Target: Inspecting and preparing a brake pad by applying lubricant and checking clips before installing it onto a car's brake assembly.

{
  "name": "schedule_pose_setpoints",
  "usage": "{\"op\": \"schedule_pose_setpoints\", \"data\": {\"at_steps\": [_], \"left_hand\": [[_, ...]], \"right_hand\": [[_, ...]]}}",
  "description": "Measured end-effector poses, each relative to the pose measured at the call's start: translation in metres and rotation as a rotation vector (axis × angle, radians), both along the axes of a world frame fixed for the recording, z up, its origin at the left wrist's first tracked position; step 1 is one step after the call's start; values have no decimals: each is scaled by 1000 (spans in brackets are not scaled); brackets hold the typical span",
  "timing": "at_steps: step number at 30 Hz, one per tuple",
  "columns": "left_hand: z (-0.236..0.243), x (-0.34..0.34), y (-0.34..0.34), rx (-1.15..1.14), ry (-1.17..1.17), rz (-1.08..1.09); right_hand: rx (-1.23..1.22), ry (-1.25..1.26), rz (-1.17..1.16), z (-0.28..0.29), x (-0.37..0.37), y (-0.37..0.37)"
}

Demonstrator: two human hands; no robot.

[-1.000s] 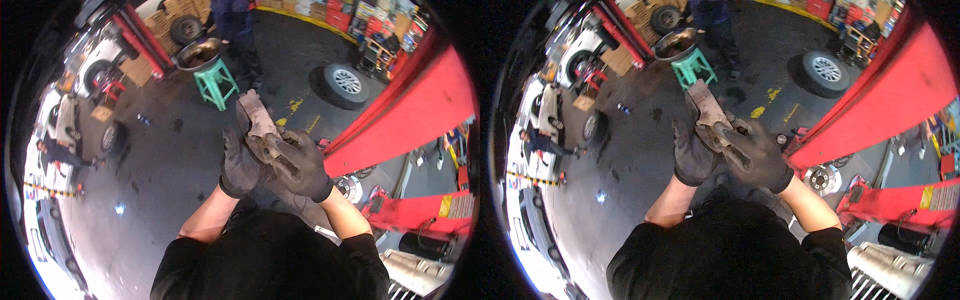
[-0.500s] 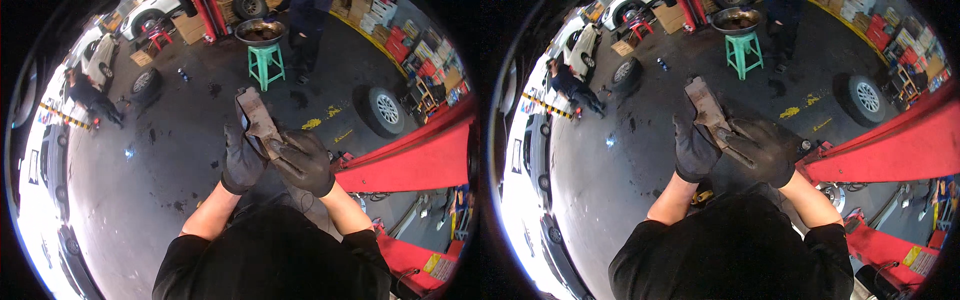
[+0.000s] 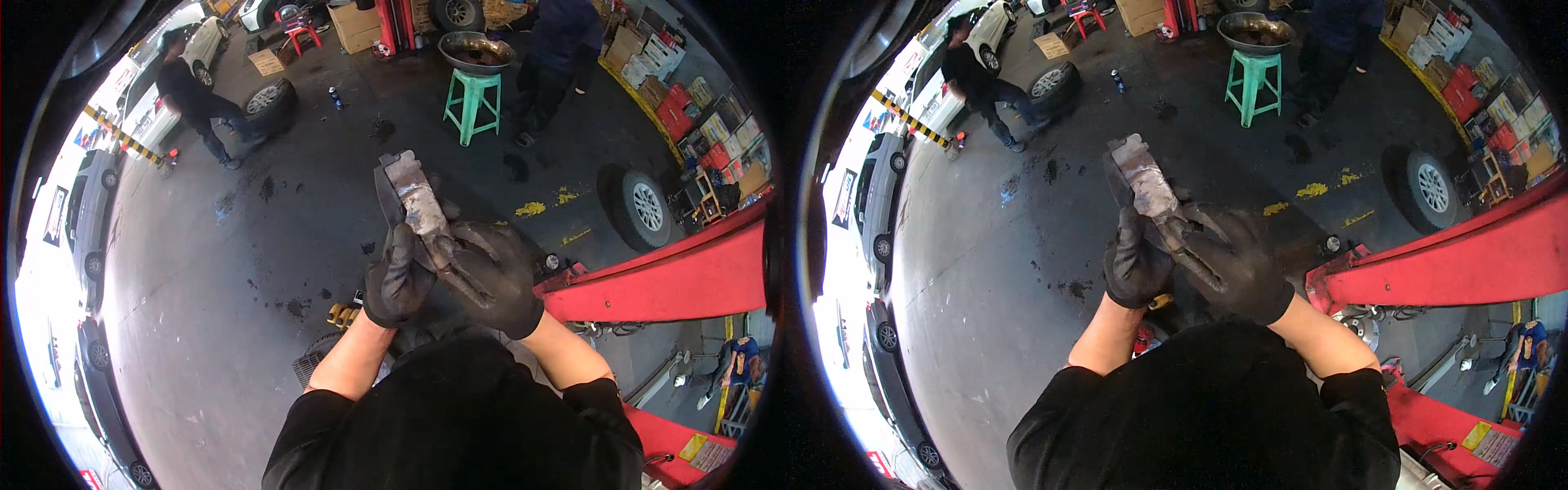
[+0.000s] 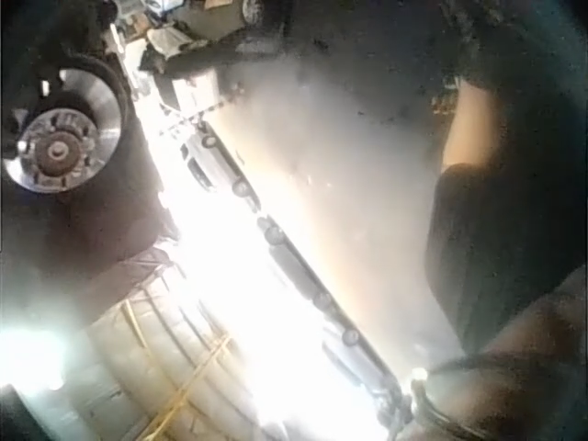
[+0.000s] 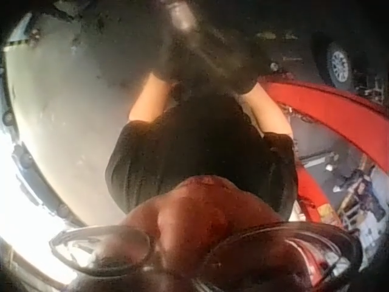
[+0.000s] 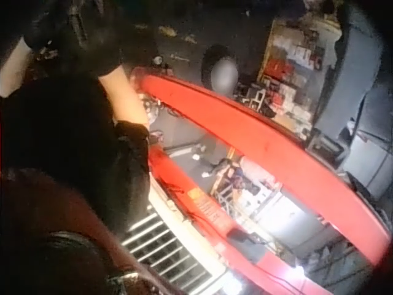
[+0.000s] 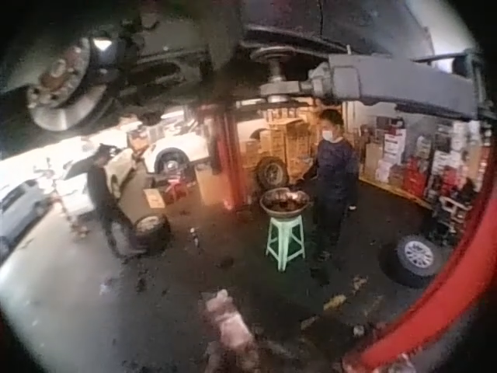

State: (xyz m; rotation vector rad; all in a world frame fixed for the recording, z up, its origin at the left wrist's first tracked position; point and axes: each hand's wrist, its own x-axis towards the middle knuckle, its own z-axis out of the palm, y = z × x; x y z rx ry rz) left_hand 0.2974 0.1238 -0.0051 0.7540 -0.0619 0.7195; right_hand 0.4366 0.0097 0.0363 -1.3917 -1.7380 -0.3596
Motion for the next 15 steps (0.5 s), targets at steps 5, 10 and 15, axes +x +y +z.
{"op": "schedule_pose_setpoints", "data": {"at_steps": [5, 10, 15], "left_hand": [[21, -43, -10, -37, 92, 72], [38, -72, -14, 9, 206, 83], [47, -96, -25, 55, 171, -87]], "right_hand": [[19, -25, 96, 6, -37, -4], [0, 96, 378, 24, -31, 2], [-448, 929, 489, 57, -23, 15]]}}
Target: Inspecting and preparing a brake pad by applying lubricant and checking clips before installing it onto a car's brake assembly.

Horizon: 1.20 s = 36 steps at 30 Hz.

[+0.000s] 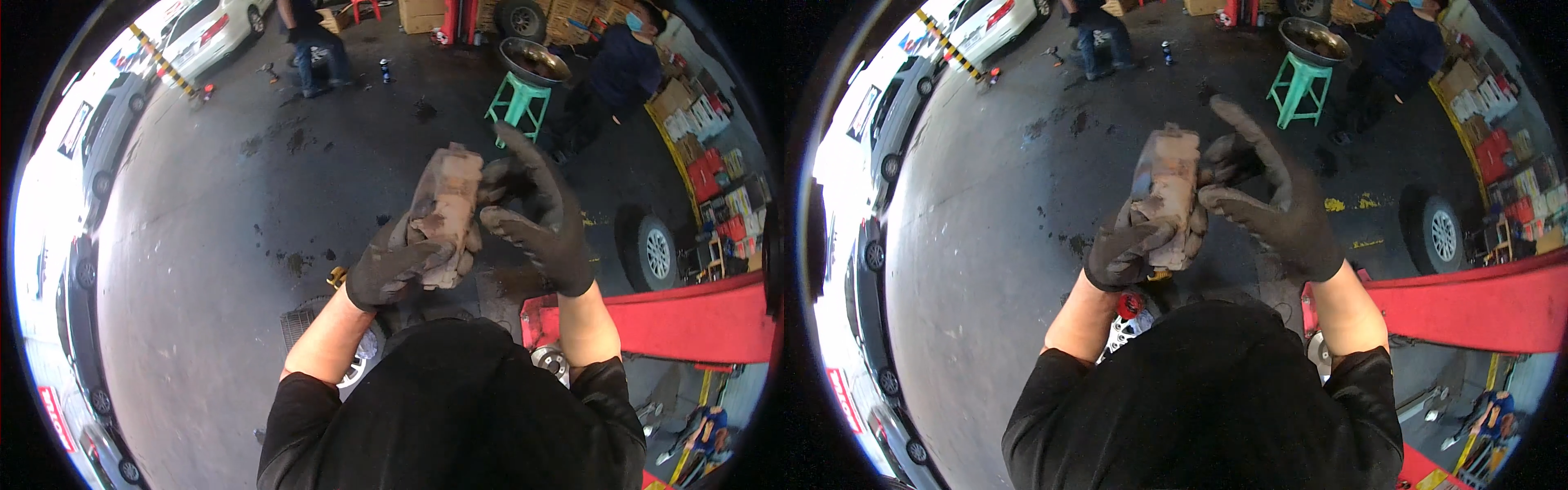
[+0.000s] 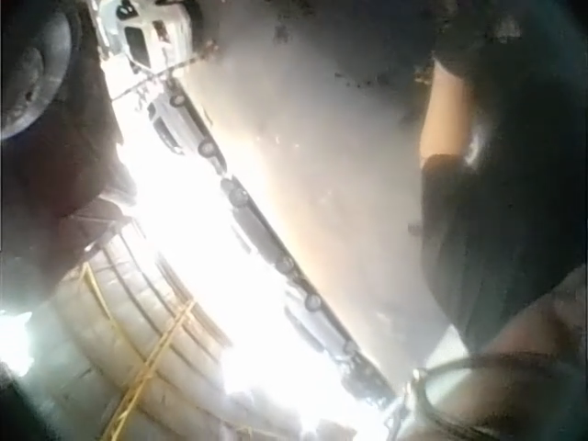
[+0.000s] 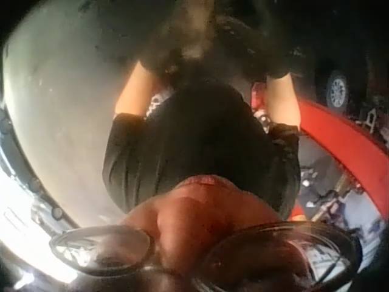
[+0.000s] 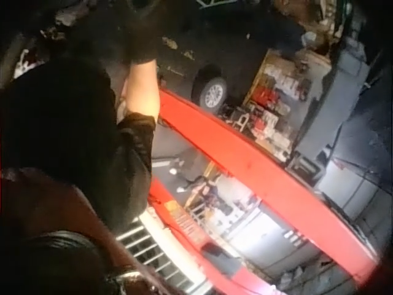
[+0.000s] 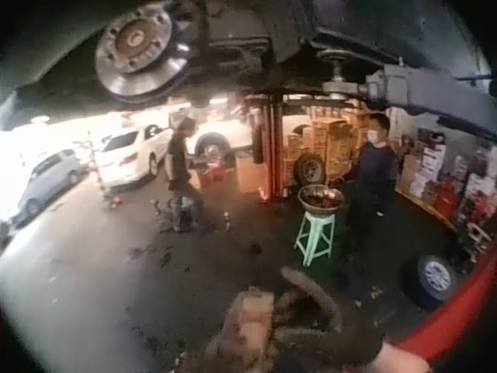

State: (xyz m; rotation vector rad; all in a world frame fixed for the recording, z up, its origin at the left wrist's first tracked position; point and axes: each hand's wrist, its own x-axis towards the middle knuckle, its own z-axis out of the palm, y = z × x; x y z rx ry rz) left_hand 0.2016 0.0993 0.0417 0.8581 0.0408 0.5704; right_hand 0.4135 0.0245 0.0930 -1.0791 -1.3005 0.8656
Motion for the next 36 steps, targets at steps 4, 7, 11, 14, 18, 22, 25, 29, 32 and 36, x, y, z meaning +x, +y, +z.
{"op": "schedule_pose_setpoints", "data": {"at_steps": [4, 7, 11, 14, 18, 22, 25, 29, 32, 36], "left_hand": [[13, -5, -23, -38, 277, 72], [19, -5, -30, -56, 342, 104], [26, 10, -25, 26, 305, 91], [34, 6, -22, 59, 386, 211], [32, 23, -44, 351, 476, 518], [30, 25, -64, 383, 517, 663], [37, 31, -78, 266, 457, 677], [31, 26, -81, 215, 477, 672], [38, 24, -85, 153, 447, 575], [27, 29, -85, 283, 496, 659]], "right_hand": [[-32, 139, 298, -5, 20, 5], [-68, 46, 389, -5, 35, 3], [86, -20, 384, -23, 54, 0], [139, -21, 233, -41, 59, -12], [295, -31, 138, -65, 68, -12], [305, -49, 194, -71, 73, -15], [305, -31, 212, -69, 75, -16], [174, 4, 264, -57, 74, -16], [130, 41, 306, -58, 75, -16], [20, 43, 330, -51, 74, -16]]}}
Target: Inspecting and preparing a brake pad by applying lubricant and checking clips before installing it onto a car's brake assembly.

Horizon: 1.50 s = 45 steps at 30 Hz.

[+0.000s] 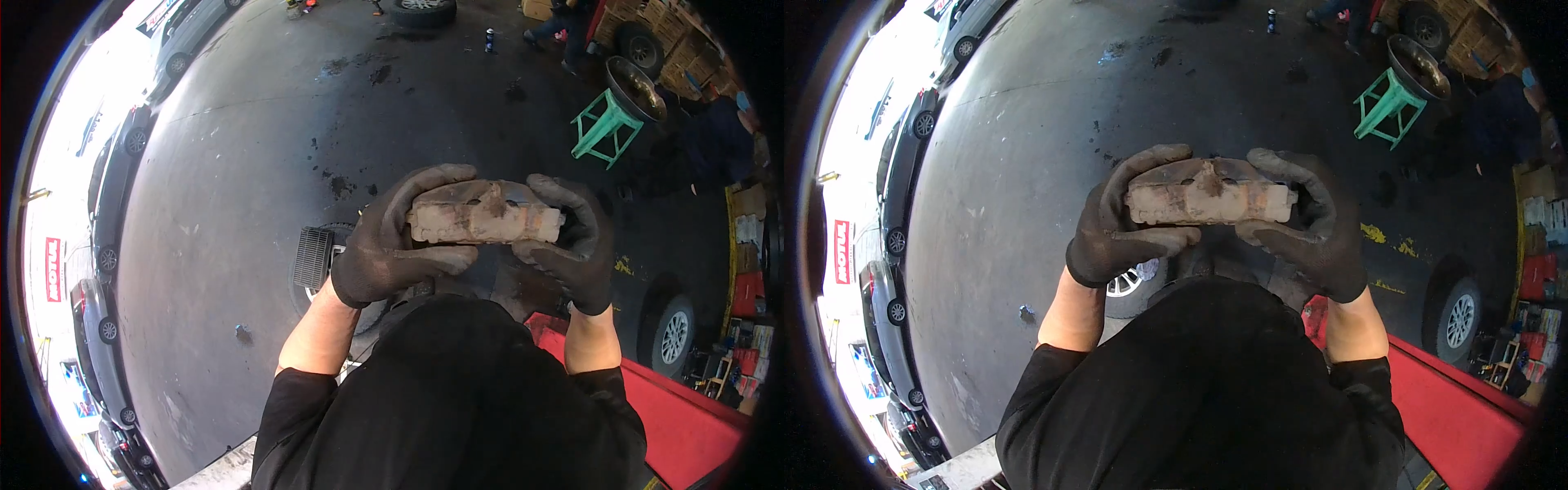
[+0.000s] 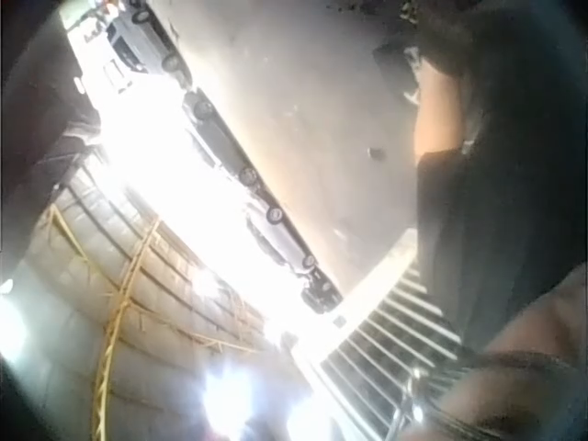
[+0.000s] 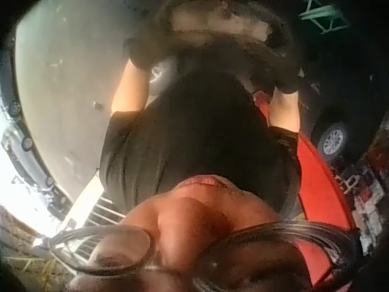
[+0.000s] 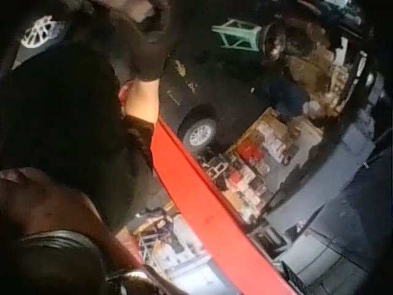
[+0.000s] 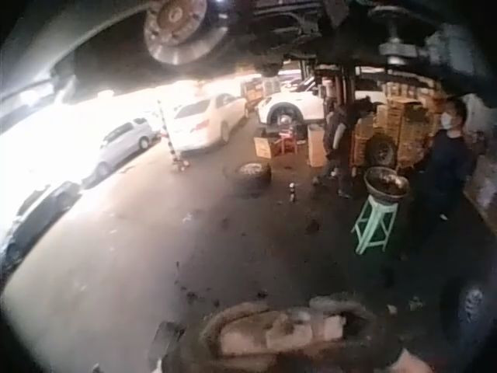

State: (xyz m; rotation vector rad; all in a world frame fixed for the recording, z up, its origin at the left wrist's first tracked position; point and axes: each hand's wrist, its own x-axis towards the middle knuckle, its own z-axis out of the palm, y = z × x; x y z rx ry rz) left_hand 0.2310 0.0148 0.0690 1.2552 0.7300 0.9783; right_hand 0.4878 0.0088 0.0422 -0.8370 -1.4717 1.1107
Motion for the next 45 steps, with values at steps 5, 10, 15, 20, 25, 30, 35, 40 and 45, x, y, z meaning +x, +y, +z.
{"op": "schedule_pose_setpoints", "data": {"at_steps": [5, 10, 15, 20, 25, 30, 35, 40, 45], "left_hand": [[-13, 11, 4, 8, -16, 180], [-21, 16, 5, 55, -21, 129], [-29, 19, 5, 189, 102, 106], [-36, 24, 3, 259, 224, 107], [-53, 32, 12, 255, 209, 173], [-86, 25, 8, -241, -12, 120], [-169, 18, -11, -300, -235, 355], [-213, -13, -54, -485, -455, 299], [-262, -74, -70, -866, -809, 51]], "right_hand": [[-115, 142, 27, 5, -10, 0], [-240, 215, 35, 20, -20, -3], [39, -204, -29, 17, -10, 8], [-48, -77, -34, 5, -12, 7], [-155, -44, -7, -17, -12, 22], [-436, 116, 226, -81, -5, 53], [-609, 141, 285, -133, -10, 70], [-765, 53, 457, -211, -32, 82], [-896, -165, 803, -251, -109, 90]]}}
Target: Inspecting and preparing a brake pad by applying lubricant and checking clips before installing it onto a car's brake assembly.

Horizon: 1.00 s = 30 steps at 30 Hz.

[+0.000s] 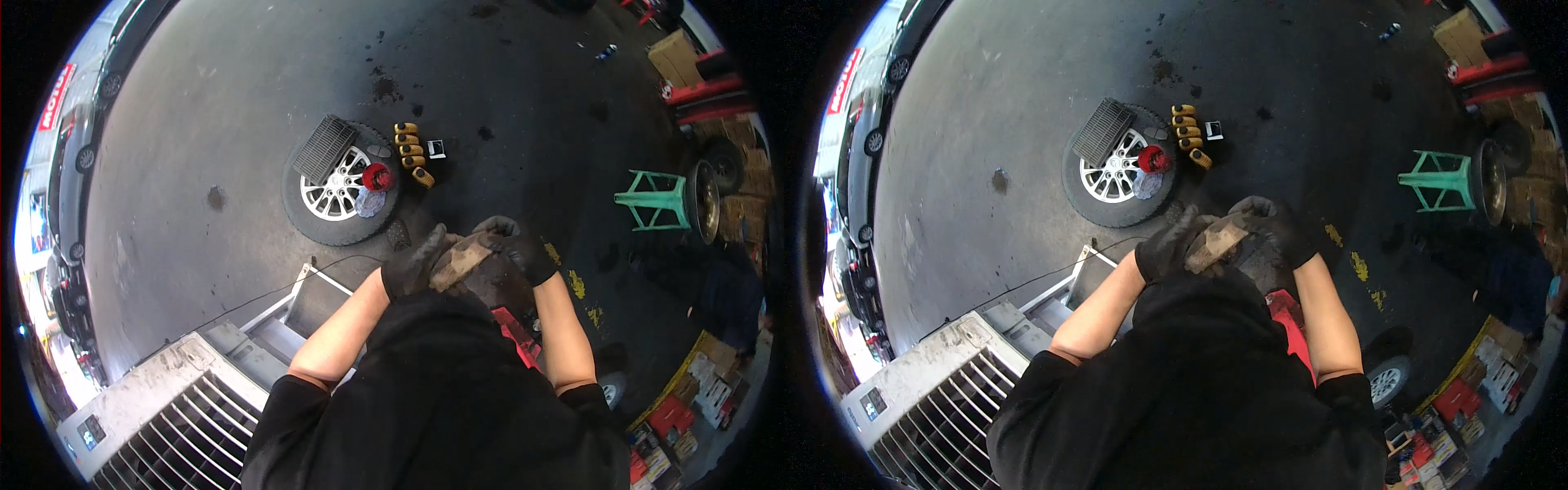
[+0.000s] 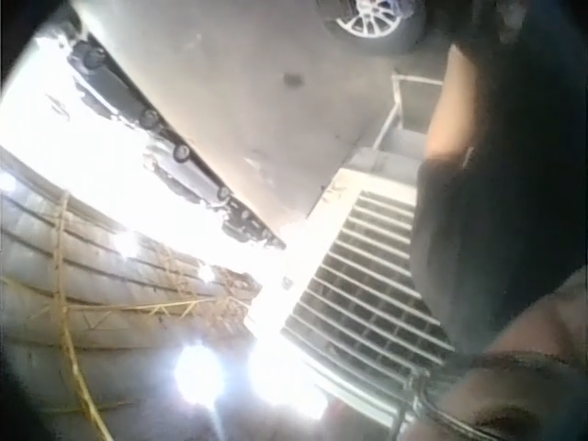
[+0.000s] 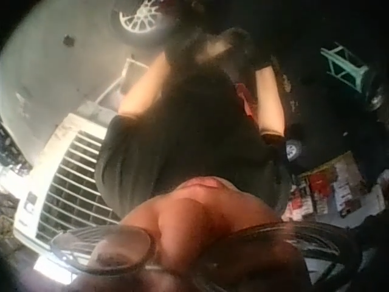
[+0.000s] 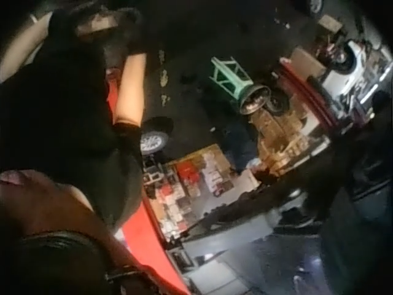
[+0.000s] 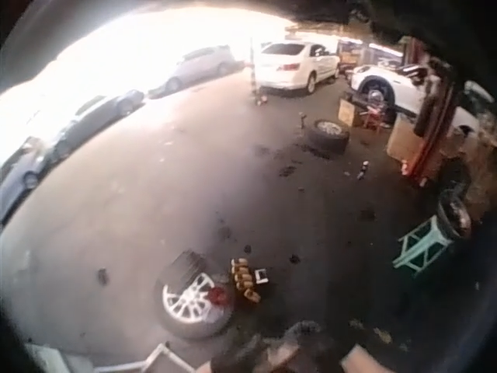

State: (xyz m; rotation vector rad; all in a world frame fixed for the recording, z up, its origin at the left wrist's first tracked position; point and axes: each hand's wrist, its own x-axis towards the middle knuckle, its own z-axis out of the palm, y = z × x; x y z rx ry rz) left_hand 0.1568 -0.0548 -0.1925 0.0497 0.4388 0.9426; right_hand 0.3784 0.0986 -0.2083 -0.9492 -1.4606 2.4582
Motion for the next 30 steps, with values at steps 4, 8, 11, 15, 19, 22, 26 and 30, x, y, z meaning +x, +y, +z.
{"op": "schedule_pose_setpoints", "data": {"at_steps": [4, 8, 11, 15, 19, 22, 26, 30], "left_hand": [[-122, -57, -33, 202, 249, -178], [-170, -108, -35, 46, 775, 46], [-287, -149, -51, -204, 832, 184], [-461, -207, -103, -712, 459, 526], [-551, -224, -66, -829, 649, 548], [-611, -252, -80, -675, 912, 621], [-656, -256, -43, -944, 487, 766], [-674, -241, -17, -911, 460, 878]], "right_hand": [[-79, -100, 141, -70, -83, -2], [-143, -217, 138, -201, -157, 8], [-251, -382, 126, -321, -211, 20], [-200, -480, 253, -464, -314, 12], [170, -598, 421, -566, -368, 20], [497, -513, 450, -610, -435, 6], [22, -755, 524, -656, -466, 12], [-291, -989, 323, -682, -461, 16]]}}
